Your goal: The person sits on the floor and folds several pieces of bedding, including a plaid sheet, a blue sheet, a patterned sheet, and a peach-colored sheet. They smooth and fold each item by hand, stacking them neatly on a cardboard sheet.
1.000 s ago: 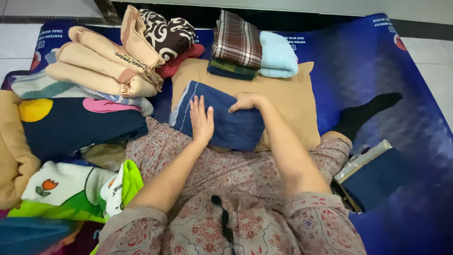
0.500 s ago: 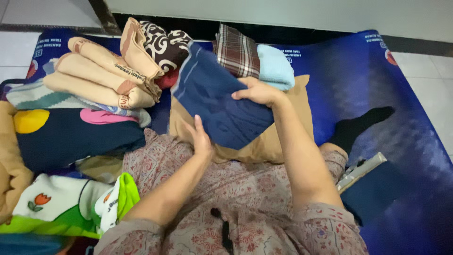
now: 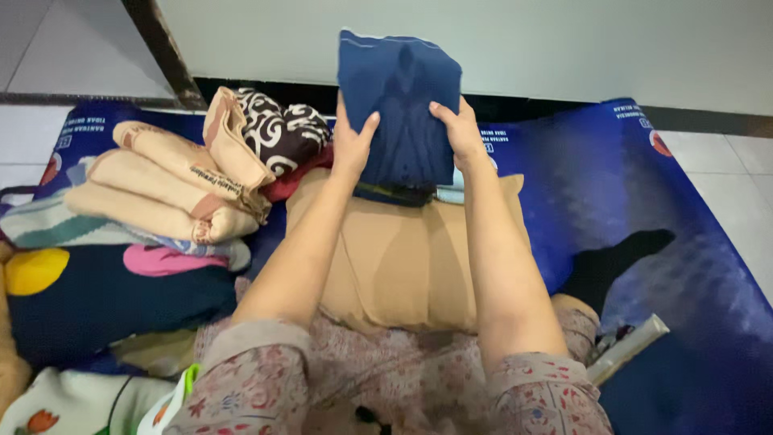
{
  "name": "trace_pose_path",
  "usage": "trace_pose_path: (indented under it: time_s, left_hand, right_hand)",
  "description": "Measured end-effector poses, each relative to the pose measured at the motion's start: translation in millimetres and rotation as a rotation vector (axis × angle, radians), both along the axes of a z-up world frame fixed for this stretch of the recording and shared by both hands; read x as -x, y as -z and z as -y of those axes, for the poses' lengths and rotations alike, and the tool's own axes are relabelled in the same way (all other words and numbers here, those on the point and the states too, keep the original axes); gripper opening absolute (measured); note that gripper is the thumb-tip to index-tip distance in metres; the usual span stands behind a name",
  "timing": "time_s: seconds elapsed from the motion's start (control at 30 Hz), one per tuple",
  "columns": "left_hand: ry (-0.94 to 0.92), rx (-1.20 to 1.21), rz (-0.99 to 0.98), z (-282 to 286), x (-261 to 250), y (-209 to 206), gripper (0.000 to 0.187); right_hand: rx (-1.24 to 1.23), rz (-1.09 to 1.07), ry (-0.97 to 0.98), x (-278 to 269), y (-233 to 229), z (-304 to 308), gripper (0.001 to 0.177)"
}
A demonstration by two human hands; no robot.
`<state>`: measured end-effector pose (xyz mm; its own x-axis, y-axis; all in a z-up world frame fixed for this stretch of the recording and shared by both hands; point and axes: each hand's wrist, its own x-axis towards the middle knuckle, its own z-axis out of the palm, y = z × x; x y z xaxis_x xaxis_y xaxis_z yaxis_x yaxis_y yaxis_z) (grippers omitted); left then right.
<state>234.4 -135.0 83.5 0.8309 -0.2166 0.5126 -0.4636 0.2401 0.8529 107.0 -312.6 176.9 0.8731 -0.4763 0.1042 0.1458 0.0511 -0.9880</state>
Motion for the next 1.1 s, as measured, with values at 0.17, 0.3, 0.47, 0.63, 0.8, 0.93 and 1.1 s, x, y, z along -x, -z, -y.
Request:
trace_pose_path:
  time_s: [0.17,0.3,0.47,0.63,0.8,0.93,1.1]
  left_hand:
    - [0.010,-0.229,-0.044,39,-62,25,0.098]
    - [-0.017,-0.739,-0.161,43,-58,82,0.087]
    - [-0.091,-0.878,-0.192,38,-36,118,0.060]
    - [-0.132,-0.938,-0.156,30,-14,113,0.051]
    - [-0.154,-0.962,-0.176,15,12,119,0.049]
    - [-0.227,-0.960,-0.113,12,19,110,0.047]
    - [-0.232,-0.935,-0.080,10,26,89,0.046]
  right_hand:
    - [0.188,-0.080,0.225,-48,76,52,0.059]
    - [0.667,-0.428,0.400,-50,161,53,0.070]
    - [0.839,-0.605,0.419,-33,195,18,0.044]
    - [0.869,-0.667,0.440,-14,172,-12,0.046]
    - [0.896,-0.708,0.437,5,172,-36,0.051]
    - [0.930,-0.672,0.439,5,172,-38,0.052]
    - [0.897,-0.609,0.471,5,177,-26,0.048]
